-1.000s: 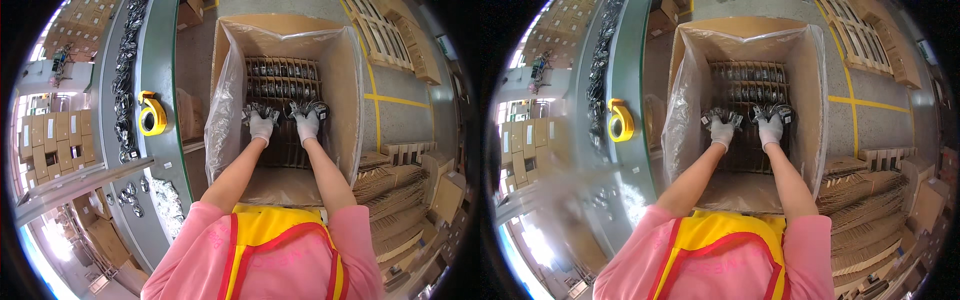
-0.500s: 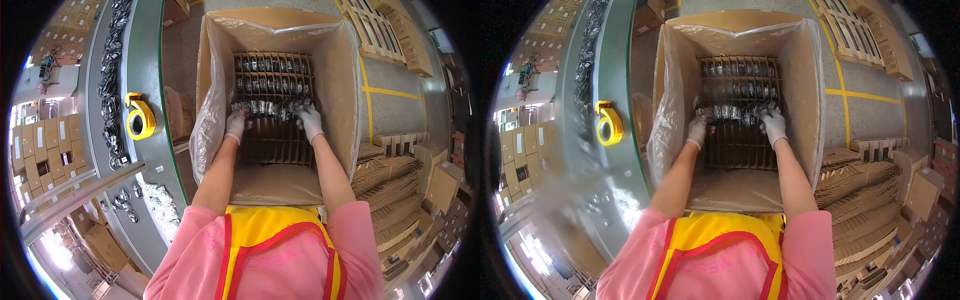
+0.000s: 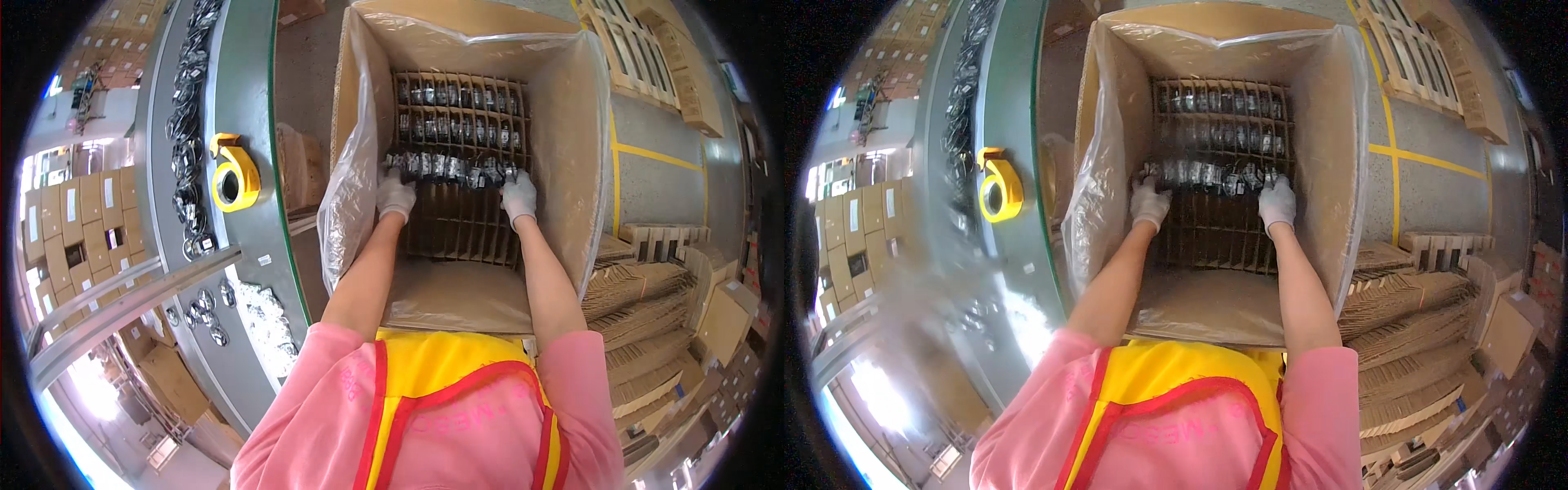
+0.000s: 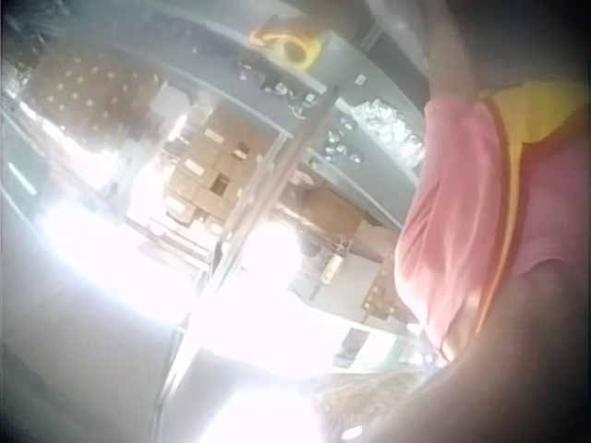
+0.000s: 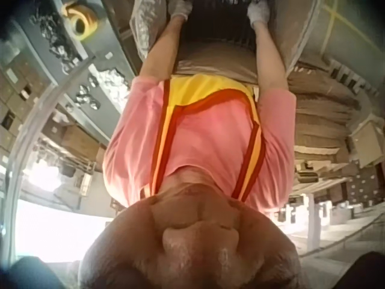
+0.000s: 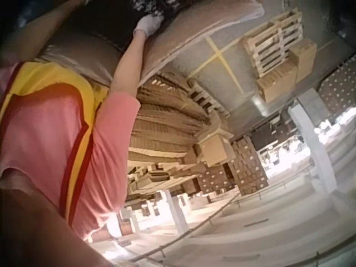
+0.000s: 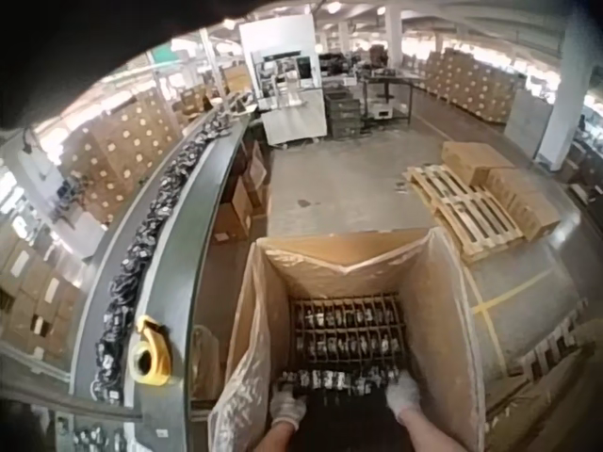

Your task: Packing metal components from a conveyor belt into partitioned sections of a cardboard box.

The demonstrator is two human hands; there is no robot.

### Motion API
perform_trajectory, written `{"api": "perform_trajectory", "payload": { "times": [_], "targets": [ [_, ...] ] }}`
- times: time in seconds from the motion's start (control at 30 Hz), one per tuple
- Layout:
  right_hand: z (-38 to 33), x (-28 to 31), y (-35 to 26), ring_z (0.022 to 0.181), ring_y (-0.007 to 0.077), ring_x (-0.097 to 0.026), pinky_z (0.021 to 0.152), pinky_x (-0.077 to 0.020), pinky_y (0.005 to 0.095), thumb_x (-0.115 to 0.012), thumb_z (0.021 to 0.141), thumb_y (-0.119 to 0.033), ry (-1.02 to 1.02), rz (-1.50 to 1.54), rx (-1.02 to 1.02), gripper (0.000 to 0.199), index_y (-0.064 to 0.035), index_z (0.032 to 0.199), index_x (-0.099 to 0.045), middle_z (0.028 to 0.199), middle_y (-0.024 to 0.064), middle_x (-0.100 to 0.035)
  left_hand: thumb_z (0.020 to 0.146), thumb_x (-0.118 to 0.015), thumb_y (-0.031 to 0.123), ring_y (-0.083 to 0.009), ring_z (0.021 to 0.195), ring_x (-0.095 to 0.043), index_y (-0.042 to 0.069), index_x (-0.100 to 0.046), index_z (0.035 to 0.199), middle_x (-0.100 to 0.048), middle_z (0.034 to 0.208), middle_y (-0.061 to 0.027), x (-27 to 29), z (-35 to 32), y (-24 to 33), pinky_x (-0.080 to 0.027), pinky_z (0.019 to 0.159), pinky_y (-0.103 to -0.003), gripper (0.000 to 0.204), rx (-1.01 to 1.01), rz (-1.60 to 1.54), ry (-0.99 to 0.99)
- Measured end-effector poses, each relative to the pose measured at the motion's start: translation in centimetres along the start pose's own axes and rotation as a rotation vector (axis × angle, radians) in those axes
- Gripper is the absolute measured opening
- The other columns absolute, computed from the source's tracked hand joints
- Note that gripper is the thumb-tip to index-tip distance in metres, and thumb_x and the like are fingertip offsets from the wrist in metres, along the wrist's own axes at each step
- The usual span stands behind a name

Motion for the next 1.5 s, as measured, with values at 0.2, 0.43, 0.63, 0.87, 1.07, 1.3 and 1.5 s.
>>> {"api": "perform_trajectory", "payload": {
  "times": [0.2,0.43,0.63,0.87,1.07,1.3,1.5],
  "targets": [
    [-0.9,1.3,-0.8,0.043,0.0191,-0.053,0.038,-0.0431,0.0326,-0.044,0.087,-0.002,0.144,0.477,-0.222,0.035,-0.0005,0.122,-0.048,0.072,0.0115,-0.06,0.078,-0.07,0.023,-0.0422,0.11,-0.053,0.007,-0.061,0.108,-0.054,0.123,-0.025,0.4,1.4,-1.4,-0.044,0.093,-0.045,0.035,-0.047,-0.057,0.184],
    [1.9,-0.2,3.5,0.042,0.0178,-0.051,0.04,-0.0419,0.0301,-0.046,0.09,-0.005,0.226,0.079,0.065,0.034,-0.0034,0.124,-0.049,0.079,0.0092,-0.065,0.076,-0.071,0.024,-0.0424,0.113,-0.051,0.008,-0.057,0.115,-0.054,0.122,-0.0246,-1.0,0.5,0.2,-0.043,0.095,-0.045,0.045,-0.028,-0.138,0.166],
    [-1.6,0.5,-2.0,0.042,0.013,-0.05,0.038,-0.0373,0.027,-0.043,0.095,-0.01,-0.135,0.543,-0.199,0.031,-0.0031,0.124,-0.049,0.076,0.007,-0.062,0.074,-0.071,0.021,-0.0412,0.111,-0.054,0.009,-0.058,0.114,-0.058,0.118,-0.0237,-1.1,1.2,-1.2,-0.044,0.094,-0.045,0.043,-0.088,-0.064,0.246],
    [-0.2,-0.1,0.2,0.047,0.0106,-0.049,0.038,-0.0364,0.0261,-0.045,0.095,-0.019,-0.038,0.555,-0.265,0.026,-0.0059,0.116,-0.053,0.079,0.0039,-0.059,0.077,-0.064,0.019,-0.0411,0.088,-0.063,0.008,-0.061,0.104,-0.067,0.093,-0.0206,0.5,1.4,-0.5,-0.05,0.076,-0.048,0.029,0.052,0.0,0.247],
    [-0.3,1.2,-0.9,0.086,0.038,-0.064,0.077,-0.0507,0.045,-0.053,0.088,-0.021,0.623,-0.2,0.289,0.029,-0.0057,0.112,-0.06,0.09,0.0186,-0.066,0.08,-0.063,0.025,-0.0419,0.103,-0.057,0.004,-0.057,0.114,-0.06,0.113,-0.0244,0.6,1.5,-0.4,-0.045,0.087,-0.048,0.041,0.05,-0.139,0.145],
    [-1.4,1.4,-1.3,0.121,0.0397,-0.047,0.097,-0.0432,0.0438,-0.057,0.081,-0.016,0.019,-0.174,0.184,0.05,-0.0142,0.131,-0.048,0.137,0.0214,-0.043,0.076,-0.072,0.037,-0.0416,0.103,-0.059,0.004,-0.059,0.112,-0.064,0.11,-0.0226,1.7,0.9,0.9,-0.047,0.088,-0.047,0.051,0.206,-0.1,0.097],
    [-4.2,-1.0,-5.6,0.12,0.0385,-0.049,0.093,-0.0466,0.0446,-0.064,0.078,-0.019,-0.164,-0.381,0.342,0.064,-0.0078,0.136,-0.039,0.139,0.0191,-0.042,0.074,-0.074,0.039,-0.0398,0.102,-0.06,0.004,-0.059,0.111,-0.064,0.109,-0.0216,1.0,2.2,-0.9,-0.047,0.087,-0.046,0.053,0.14,-0.005,0.163]
  ]
}}
Point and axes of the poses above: each hand's wrist, its own z-axis towards the middle knuckle, its own x-axis out of the back of the hand, y = z × x, the point moved 4 cm from there along z, towards the middle knuckle
